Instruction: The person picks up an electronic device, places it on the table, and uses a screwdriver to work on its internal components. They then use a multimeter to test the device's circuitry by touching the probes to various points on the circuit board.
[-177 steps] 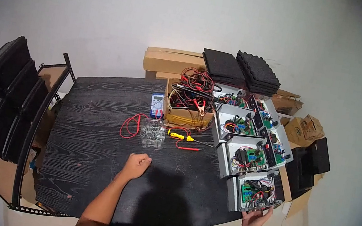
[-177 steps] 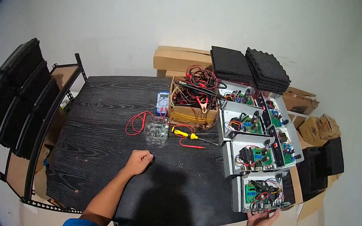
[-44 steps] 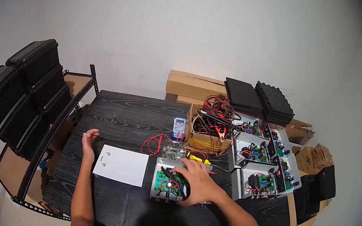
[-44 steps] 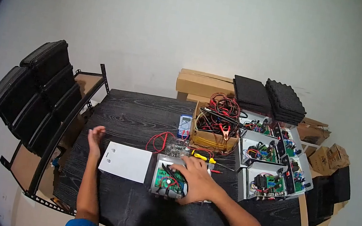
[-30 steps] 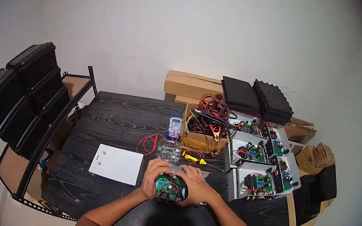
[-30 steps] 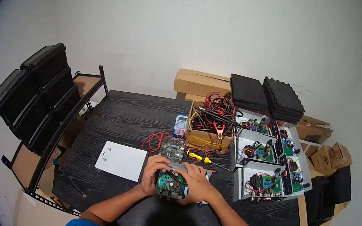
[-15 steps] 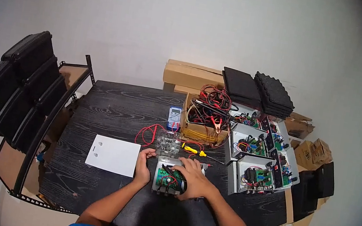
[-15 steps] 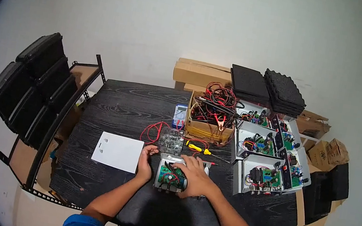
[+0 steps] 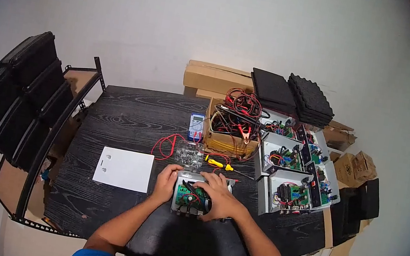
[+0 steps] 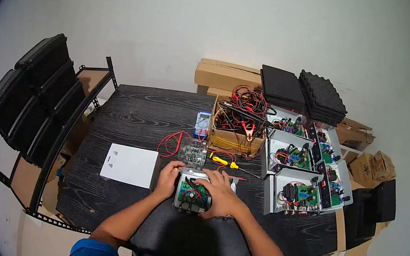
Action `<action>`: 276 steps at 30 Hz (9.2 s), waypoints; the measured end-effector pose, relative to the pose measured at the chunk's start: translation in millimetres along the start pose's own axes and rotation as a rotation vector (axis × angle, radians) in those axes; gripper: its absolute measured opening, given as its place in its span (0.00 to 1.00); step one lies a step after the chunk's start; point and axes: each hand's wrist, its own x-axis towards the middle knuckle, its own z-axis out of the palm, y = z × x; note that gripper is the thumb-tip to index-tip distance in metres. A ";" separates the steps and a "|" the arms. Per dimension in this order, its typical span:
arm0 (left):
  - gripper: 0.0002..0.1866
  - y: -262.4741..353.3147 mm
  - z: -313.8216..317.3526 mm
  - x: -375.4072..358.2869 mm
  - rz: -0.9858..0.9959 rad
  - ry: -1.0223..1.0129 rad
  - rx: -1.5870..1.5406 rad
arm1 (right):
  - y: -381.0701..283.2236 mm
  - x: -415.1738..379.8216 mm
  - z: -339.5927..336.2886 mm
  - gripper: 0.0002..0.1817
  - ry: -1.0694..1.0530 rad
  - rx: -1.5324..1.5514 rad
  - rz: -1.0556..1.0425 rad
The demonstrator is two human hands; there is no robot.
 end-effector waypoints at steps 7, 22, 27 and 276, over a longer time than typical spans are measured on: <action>0.13 -9.6 14.1 22.7 -0.161 0.353 -0.112 | 1.7 0.3 -1.5 0.59 -0.010 -0.004 -0.013; 0.09 -12.2 11.5 31.1 -0.120 0.446 0.008 | 16.6 16.9 -17.7 0.42 -0.043 0.070 0.051; 0.05 -10.0 17.5 35.1 0.061 0.339 0.182 | 27.4 66.7 -30.8 0.21 0.220 0.052 0.198; 0.06 9.7 10.7 40.5 0.381 0.135 0.331 | 66.8 95.9 25.3 0.08 0.137 1.048 0.212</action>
